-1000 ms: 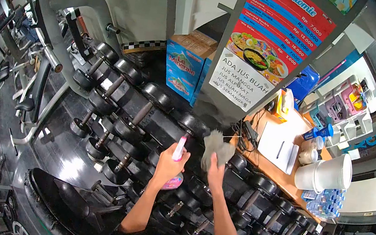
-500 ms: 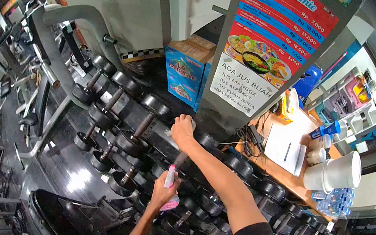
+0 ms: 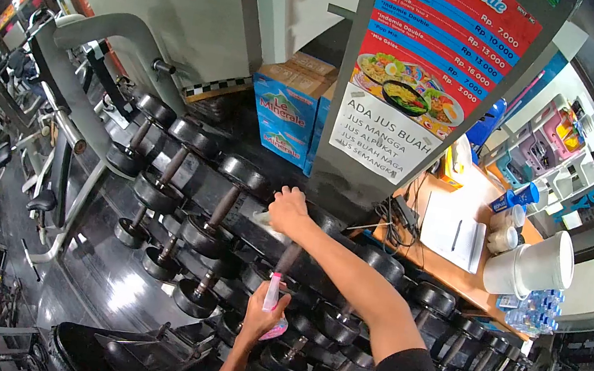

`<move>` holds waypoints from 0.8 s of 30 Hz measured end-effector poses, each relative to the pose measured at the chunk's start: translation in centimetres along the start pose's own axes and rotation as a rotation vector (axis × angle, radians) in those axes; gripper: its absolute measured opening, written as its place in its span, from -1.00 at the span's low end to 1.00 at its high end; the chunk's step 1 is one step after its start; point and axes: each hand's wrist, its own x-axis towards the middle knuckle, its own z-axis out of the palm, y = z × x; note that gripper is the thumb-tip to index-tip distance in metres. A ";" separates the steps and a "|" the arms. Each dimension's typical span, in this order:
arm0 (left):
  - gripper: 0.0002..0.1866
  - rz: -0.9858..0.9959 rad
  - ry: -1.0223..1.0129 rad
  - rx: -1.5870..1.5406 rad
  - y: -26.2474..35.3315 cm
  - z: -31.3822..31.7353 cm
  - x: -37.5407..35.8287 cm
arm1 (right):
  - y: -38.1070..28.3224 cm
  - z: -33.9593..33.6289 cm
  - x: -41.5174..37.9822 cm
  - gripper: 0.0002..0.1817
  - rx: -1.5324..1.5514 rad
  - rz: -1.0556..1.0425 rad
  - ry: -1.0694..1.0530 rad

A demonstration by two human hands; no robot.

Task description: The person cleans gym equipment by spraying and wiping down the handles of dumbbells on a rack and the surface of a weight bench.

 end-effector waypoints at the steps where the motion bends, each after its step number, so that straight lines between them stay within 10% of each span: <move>1: -0.73 0.001 0.003 0.022 -0.2 0.0 0.0 | 0.7 0.0 -1.4 -0.64 0.094 -0.038 0.145; 4: -0.73 -0.017 -0.002 0.056 -0.9 -0.4 0.4 | 2.2 0.4 -5.8 -0.58 0.294 -0.074 0.317; 6: -0.73 0.387 0.066 0.313 -2.0 -0.5 1.0 | 2.9 2.1 -8.2 -0.50 0.397 -0.088 0.740; 9: -0.75 0.182 0.020 0.129 -1.4 -0.2 0.3 | 2.7 4.5 -11.2 -0.29 0.496 0.066 0.865; 16: -0.77 0.150 0.002 0.072 -1.2 0.1 0.2 | -1.5 10.0 -14.1 -0.05 1.260 0.518 0.854; 20: -0.79 0.363 0.066 0.234 -2.6 0.2 0.6 | -2.1 14.0 -13.0 -0.21 1.551 0.729 0.570; 24: -0.79 0.150 0.065 0.066 -0.4 0.5 -0.1 | -2.2 14.4 -12.2 -0.33 1.516 0.819 0.826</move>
